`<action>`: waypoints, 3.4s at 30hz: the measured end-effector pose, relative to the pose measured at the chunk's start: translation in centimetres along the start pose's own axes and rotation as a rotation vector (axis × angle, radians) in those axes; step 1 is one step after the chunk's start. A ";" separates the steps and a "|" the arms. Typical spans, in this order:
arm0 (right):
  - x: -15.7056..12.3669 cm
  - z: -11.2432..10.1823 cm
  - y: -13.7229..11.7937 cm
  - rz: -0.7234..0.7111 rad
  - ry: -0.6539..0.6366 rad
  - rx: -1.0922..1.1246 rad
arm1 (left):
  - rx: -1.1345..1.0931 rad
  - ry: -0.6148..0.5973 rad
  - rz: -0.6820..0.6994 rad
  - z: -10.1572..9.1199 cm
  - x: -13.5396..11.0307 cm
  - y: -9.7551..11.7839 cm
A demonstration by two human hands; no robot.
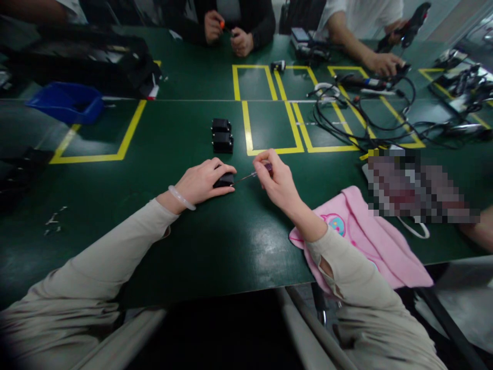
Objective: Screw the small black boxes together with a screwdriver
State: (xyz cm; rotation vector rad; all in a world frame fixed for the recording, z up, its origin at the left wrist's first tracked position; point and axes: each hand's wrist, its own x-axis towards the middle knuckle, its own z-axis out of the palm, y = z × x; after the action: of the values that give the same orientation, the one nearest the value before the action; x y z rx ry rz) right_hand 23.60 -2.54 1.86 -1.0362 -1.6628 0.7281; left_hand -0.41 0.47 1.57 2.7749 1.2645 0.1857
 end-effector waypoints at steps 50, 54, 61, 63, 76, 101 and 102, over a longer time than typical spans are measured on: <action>0.0 -0.1 0.1 0.024 -0.003 -0.037 | -0.015 0.003 0.004 0.0 0.0 -0.1; -0.1 0.0 0.1 0.018 0.004 -0.003 | -0.008 -0.005 0.001 0.0 0.0 -0.1; -0.1 0.0 0.0 0.012 0.001 -0.020 | -0.011 0.007 0.004 0.1 0.0 -0.1; -0.1 0.0 0.1 0.010 -0.001 -0.013 | -0.012 0.006 0.004 0.1 0.0 -0.1; -0.2 0.0 0.1 0.005 0.005 -0.027 | -0.015 0.003 0.005 0.0 0.0 -0.1; -0.1 0.0 0.1 0.008 0.006 -0.026 | -0.016 0.005 0.004 0.1 0.0 -0.2; -0.1 0.0 0.2 0.006 0.003 -0.021 | -0.018 0.003 0.001 0.1 0.0 -0.2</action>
State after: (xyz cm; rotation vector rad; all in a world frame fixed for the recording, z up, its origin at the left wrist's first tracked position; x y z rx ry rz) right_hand 23.70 -2.53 1.65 -1.0567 -1.6686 0.7140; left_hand -0.53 0.60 1.42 2.7610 1.2551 0.2002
